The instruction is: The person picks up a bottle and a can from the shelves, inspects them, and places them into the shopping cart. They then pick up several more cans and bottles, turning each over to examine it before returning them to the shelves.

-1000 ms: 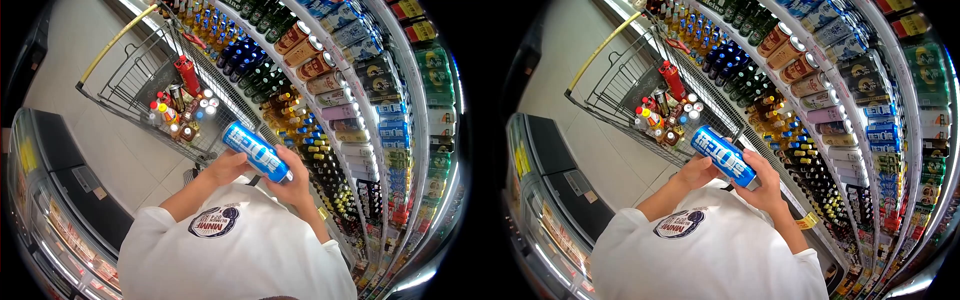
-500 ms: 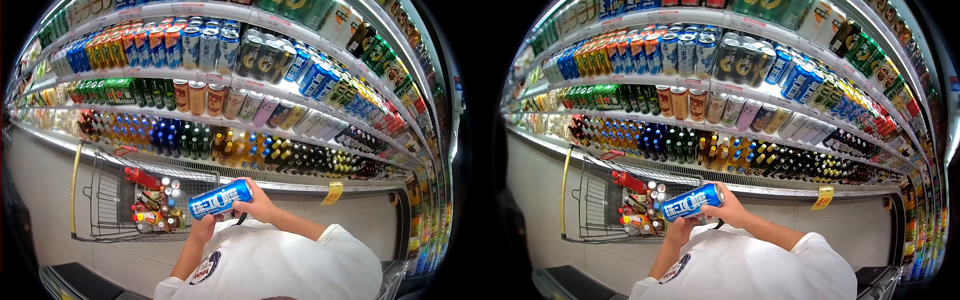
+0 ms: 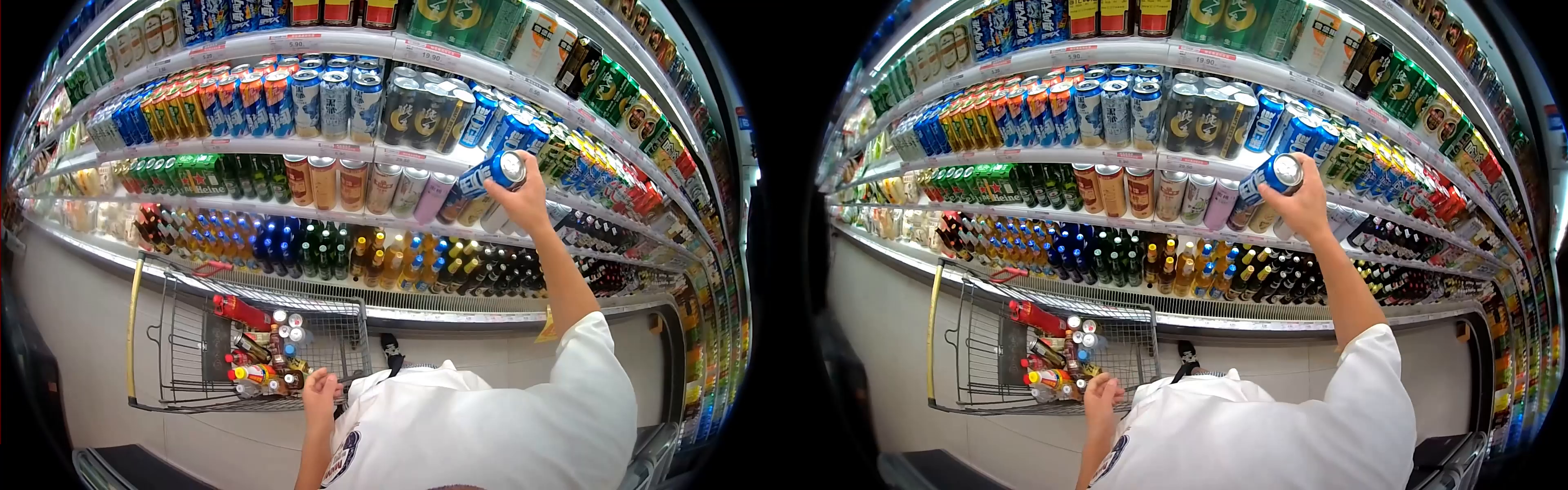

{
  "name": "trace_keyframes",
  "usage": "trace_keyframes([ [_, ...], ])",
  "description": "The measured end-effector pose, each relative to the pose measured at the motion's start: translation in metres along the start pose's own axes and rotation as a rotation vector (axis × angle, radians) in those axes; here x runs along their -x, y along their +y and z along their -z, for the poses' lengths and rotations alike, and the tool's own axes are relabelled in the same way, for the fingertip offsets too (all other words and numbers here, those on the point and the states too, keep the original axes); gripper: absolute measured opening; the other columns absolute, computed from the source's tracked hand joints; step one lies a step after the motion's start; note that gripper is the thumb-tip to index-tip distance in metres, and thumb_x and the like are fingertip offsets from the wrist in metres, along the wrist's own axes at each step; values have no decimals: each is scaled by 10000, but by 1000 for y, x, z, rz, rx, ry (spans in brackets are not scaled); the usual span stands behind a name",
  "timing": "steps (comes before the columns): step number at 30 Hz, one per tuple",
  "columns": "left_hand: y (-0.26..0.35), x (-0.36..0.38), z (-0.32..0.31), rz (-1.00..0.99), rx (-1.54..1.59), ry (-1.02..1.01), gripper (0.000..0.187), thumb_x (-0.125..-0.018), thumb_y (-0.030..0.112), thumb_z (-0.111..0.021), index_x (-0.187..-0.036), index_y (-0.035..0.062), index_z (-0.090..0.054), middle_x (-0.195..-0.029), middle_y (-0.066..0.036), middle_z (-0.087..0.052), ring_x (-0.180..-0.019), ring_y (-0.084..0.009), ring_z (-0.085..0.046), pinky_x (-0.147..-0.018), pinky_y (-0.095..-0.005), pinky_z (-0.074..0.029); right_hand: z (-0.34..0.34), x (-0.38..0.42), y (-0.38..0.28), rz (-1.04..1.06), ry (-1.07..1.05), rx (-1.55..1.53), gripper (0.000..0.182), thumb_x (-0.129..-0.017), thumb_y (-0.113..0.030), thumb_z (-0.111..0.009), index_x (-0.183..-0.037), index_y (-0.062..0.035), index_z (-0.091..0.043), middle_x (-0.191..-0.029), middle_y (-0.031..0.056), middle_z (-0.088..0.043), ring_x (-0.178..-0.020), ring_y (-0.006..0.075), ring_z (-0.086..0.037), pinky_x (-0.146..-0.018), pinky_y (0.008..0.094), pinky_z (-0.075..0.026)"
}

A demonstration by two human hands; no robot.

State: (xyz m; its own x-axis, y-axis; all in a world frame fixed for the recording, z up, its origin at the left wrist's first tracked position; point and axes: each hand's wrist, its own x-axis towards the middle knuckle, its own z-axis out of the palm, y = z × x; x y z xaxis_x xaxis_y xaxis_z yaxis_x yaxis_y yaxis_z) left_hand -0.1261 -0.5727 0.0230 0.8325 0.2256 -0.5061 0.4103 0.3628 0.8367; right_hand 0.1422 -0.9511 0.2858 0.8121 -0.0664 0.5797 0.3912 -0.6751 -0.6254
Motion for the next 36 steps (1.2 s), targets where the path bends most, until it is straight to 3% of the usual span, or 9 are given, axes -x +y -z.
trace_keyframes([
  [6,-5,12,42,-4,127,278,261,-936,125,-620,-1151,2,-538,-905,-44,-619,-746,-113,-601,-631,-232,-498,-6,-71,39,72,187,392,690,-711,-348,-799,-1248,-29,-507,-955,129,-675,-812,237,-678,-788,350,-525],
  [15,-20,26,59,28,221,378,226,-939,138,-618,-1128,33,-551,-970,-55,-643,-743,-111,-600,-633,-228,-498,-38,-112,61,-188,75,528,721,-741,-409,-770,-1304,-80,-462,-1174,211,-632,-1073,368,-617,-911,439,-488],
  [21,-39,33,71,47,252,430,228,-931,146,-630,-1117,39,-553,-972,-52,-636,-731,-103,-594,-620,-216,-483,-45,-118,75,11,91,700,558,-845,-322,-696,-1308,-62,-525,-1138,244,-593,-1086,389,-586,-913,431,-492],
  [25,-39,31,69,45,283,423,233,-928,158,-639,-1113,42,-556,-966,-46,-630,-726,-101,-592,-619,-221,-480,-45,-119,81,16,80,629,452,-854,-238,-677,-1244,-43,-557,-1077,159,-608,-1059,337,-578,-902,417,-484],
  [26,-38,29,67,47,281,423,231,-927,159,-641,-1109,43,-558,-959,-41,-630,-728,-99,-591,-621,-222,-478,-46,-122,99,77,121,689,445,-844,-216,-686,-1237,-60,-546,-1175,160,-564,-1006,364,-611,-870,441,-504],
  [29,-48,26,71,38,275,390,226,-926,171,-645,-1100,48,-567,-937,-28,-633,-737,-96,-591,-628,-222,-470,-46,-108,73,101,121,713,536,-827,-237,-702,-1287,-29,-523,-1153,243,-573,-1170,410,-472,-953,479,-436],
  [30,-44,28,68,47,263,401,233,-929,183,-644,-1104,46,-575,-930,-25,-638,-751,-102,-599,-642,-223,-468,-49,-105,82,337,214,726,529,-830,-235,-698,-1268,8,-528,-1160,249,-570,-1161,412,-477,-978,467,-413],
  [33,-51,28,71,44,241,380,259,-928,218,-649,-1121,59,-582,-970,-30,-641,-807,-109,-612,-707,-252,-491,-54,-81,82,389,31,668,519,-864,-246,-687,-1274,38,-540,-1261,206,-564,-1207,374,-468,-1007,424,-387],
  [36,-44,29,70,99,191,389,253,-932,223,-648,-1106,51,-582,-920,-16,-629,-801,-99,-600,-701,-244,-481,-74,-37,77,224,-249,560,468,-873,-242,-691,-1248,12,-569,-1249,186,-572,-1097,345,-549,-924,407,-445],
])
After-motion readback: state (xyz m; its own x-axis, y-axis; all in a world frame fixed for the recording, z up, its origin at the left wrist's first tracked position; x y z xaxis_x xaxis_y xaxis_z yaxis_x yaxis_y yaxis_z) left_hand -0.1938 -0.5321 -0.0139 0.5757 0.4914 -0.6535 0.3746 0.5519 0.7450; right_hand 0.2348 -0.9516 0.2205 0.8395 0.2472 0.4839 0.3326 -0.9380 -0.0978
